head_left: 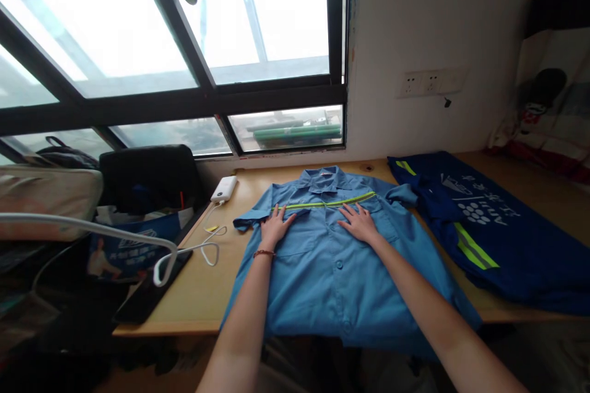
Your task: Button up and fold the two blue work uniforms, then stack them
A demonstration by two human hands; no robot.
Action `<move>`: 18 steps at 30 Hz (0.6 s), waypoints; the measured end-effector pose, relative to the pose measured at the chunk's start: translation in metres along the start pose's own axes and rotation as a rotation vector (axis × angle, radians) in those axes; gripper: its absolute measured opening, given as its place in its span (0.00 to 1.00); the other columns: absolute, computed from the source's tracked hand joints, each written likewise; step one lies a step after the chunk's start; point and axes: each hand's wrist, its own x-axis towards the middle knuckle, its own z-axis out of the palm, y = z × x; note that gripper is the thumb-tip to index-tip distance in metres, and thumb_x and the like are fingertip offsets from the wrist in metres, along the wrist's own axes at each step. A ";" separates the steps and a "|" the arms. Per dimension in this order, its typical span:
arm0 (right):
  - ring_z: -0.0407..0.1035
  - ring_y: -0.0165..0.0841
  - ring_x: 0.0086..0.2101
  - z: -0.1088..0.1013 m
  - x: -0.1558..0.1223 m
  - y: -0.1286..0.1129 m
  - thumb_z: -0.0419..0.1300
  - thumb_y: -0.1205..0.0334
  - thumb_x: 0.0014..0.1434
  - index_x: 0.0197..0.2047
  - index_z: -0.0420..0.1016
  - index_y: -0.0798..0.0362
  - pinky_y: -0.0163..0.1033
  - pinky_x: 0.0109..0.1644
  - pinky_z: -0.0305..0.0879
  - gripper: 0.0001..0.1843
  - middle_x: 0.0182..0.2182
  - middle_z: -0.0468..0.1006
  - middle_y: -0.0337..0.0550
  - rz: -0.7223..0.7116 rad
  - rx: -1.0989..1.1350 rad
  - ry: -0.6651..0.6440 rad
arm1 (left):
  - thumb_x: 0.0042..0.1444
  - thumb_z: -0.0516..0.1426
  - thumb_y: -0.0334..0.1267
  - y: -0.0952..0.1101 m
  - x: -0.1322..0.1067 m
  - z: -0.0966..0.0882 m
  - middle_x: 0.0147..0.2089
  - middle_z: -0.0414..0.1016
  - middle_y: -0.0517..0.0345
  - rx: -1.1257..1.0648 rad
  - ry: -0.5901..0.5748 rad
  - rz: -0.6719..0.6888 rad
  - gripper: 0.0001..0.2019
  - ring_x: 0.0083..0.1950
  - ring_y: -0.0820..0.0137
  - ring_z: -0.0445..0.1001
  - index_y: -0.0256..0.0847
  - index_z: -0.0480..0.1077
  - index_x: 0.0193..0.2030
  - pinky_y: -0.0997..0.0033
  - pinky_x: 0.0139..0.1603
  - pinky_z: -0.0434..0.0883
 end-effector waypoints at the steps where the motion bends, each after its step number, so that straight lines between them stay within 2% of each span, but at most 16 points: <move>1: 0.44 0.44 0.57 0.002 0.000 0.000 0.40 0.40 0.57 0.59 0.55 0.39 0.48 0.56 0.45 0.29 0.60 0.54 0.33 -0.008 0.013 0.027 | 0.52 0.39 0.62 -0.002 0.000 0.002 0.65 0.46 0.54 0.007 0.018 -0.003 0.31 0.56 0.55 0.61 0.53 0.54 0.60 0.53 0.54 0.56; 3: 0.48 0.41 0.55 0.003 0.000 0.002 0.41 0.42 0.58 0.57 0.59 0.44 0.46 0.55 0.47 0.28 0.58 0.58 0.37 0.002 0.048 0.092 | 0.55 0.37 0.60 -0.005 0.002 0.004 0.63 0.52 0.52 0.025 0.059 -0.032 0.30 0.54 0.57 0.63 0.51 0.56 0.59 0.56 0.54 0.56; 5: 0.50 0.40 0.54 0.001 0.001 0.010 0.42 0.46 0.59 0.55 0.63 0.49 0.44 0.55 0.48 0.27 0.55 0.61 0.42 0.074 0.063 0.198 | 0.55 0.38 0.59 -0.010 0.004 0.005 0.58 0.61 0.48 0.057 0.082 -0.084 0.30 0.53 0.57 0.64 0.47 0.57 0.59 0.57 0.54 0.55; 8: 0.48 0.45 0.54 -0.007 0.003 0.036 0.44 0.50 0.59 0.52 0.66 0.53 0.49 0.56 0.45 0.24 0.55 0.60 0.49 0.323 0.011 0.406 | 0.51 0.42 0.62 -0.016 0.010 0.004 0.47 0.71 0.43 0.107 0.067 -0.150 0.35 0.53 0.53 0.64 0.41 0.58 0.59 0.54 0.54 0.52; 11: 0.45 0.53 0.54 -0.016 0.001 0.066 0.47 0.49 0.56 0.51 0.66 0.54 0.56 0.52 0.46 0.25 0.57 0.54 0.55 0.657 -0.031 0.555 | 0.48 0.41 0.65 -0.018 0.013 0.004 0.47 0.71 0.40 0.123 0.069 -0.160 0.38 0.54 0.49 0.62 0.40 0.57 0.59 0.50 0.55 0.48; 14: 0.48 0.58 0.52 -0.020 -0.001 0.093 0.51 0.47 0.52 0.55 0.61 0.57 0.60 0.48 0.49 0.31 0.57 0.47 0.64 0.941 0.050 0.658 | 0.46 0.40 0.67 -0.016 0.015 0.007 0.49 0.69 0.39 0.123 0.085 -0.159 0.41 0.55 0.47 0.60 0.40 0.56 0.60 0.47 0.55 0.45; 16: 0.50 0.58 0.51 -0.019 -0.001 0.108 0.53 0.47 0.50 0.56 0.58 0.60 0.60 0.48 0.51 0.35 0.57 0.46 0.68 1.050 0.179 0.713 | 0.46 0.39 0.68 -0.014 0.016 0.009 0.49 0.69 0.38 0.120 0.072 -0.162 0.42 0.55 0.46 0.59 0.39 0.54 0.60 0.45 0.55 0.43; 18: 0.52 0.56 0.51 -0.018 0.000 0.121 0.55 0.49 0.47 0.55 0.60 0.61 0.58 0.49 0.51 0.34 0.55 0.51 0.68 1.019 0.395 0.758 | 0.46 0.40 0.67 -0.014 0.018 0.010 0.49 0.69 0.38 0.116 0.051 -0.165 0.42 0.55 0.46 0.59 0.39 0.54 0.60 0.44 0.55 0.42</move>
